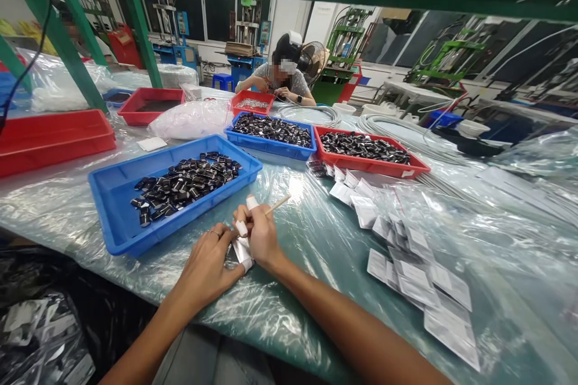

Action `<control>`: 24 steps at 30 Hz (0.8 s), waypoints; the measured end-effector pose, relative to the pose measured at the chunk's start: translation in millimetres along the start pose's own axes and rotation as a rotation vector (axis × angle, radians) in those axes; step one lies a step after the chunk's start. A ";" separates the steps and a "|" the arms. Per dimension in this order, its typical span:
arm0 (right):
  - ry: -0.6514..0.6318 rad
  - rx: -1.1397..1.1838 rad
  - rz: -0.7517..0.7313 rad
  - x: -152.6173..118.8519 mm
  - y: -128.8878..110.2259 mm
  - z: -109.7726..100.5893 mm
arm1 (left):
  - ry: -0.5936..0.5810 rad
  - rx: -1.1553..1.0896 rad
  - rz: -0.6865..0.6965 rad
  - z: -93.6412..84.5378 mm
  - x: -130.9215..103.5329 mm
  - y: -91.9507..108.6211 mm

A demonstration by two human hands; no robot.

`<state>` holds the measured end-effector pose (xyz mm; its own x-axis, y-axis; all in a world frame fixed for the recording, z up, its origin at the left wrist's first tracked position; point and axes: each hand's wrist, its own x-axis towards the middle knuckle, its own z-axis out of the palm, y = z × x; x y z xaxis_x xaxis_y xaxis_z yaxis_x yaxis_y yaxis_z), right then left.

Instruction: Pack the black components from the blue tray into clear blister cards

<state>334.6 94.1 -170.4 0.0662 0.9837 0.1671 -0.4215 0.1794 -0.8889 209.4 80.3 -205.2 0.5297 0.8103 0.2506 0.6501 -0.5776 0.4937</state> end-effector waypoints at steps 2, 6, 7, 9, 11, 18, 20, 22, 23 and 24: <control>-0.012 0.002 -0.005 1.1 5.2 0.0 | -0.014 0.007 0.002 0.1 0.7 -0.3; -0.101 -0.042 0.162 -6.2 -1.6 -0.3 | -0.027 0.019 -0.014 -1.6 2.0 -0.7; -0.156 -0.063 0.237 -9.3 -6.7 -0.8 | -0.030 0.020 -0.019 -2.1 2.1 -0.7; -0.250 -0.087 0.335 -13.5 -19.5 -3.4 | -0.041 0.015 -0.019 -2.9 1.9 -0.8; -0.249 -0.073 0.325 -11.9 -34.3 -9.8 | -0.043 0.004 -0.008 -2.8 0.7 -1.3; 0.035 -0.742 0.334 24.7 -61.9 -82.2 | 0.063 -0.203 -0.050 -2.3 -5.3 -8.1; 0.067 -1.152 0.135 28.1 -54.3 -99.5 | 0.098 -0.406 -0.143 -6.2 -4.6 -9.8; 0.059 -1.488 -0.221 23.8 -46.2 -100.3 | 0.187 -0.633 -0.289 -12.3 -3.2 -10.0; 0.018 -1.589 -0.398 19.0 -43.6 -93.5 | 0.239 -0.731 -0.357 -15.7 -2.5 -9.4; -0.058 -1.642 -0.546 13.0 -42.2 -82.5 | 0.279 -0.817 -0.407 -19.3 -2.0 -8.5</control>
<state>427.9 100.3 -165.9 -0.1693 0.8152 0.5539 0.9255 0.3247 -0.1950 192.3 85.5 -193.8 0.1291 0.9893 0.0686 0.1189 -0.0841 0.9893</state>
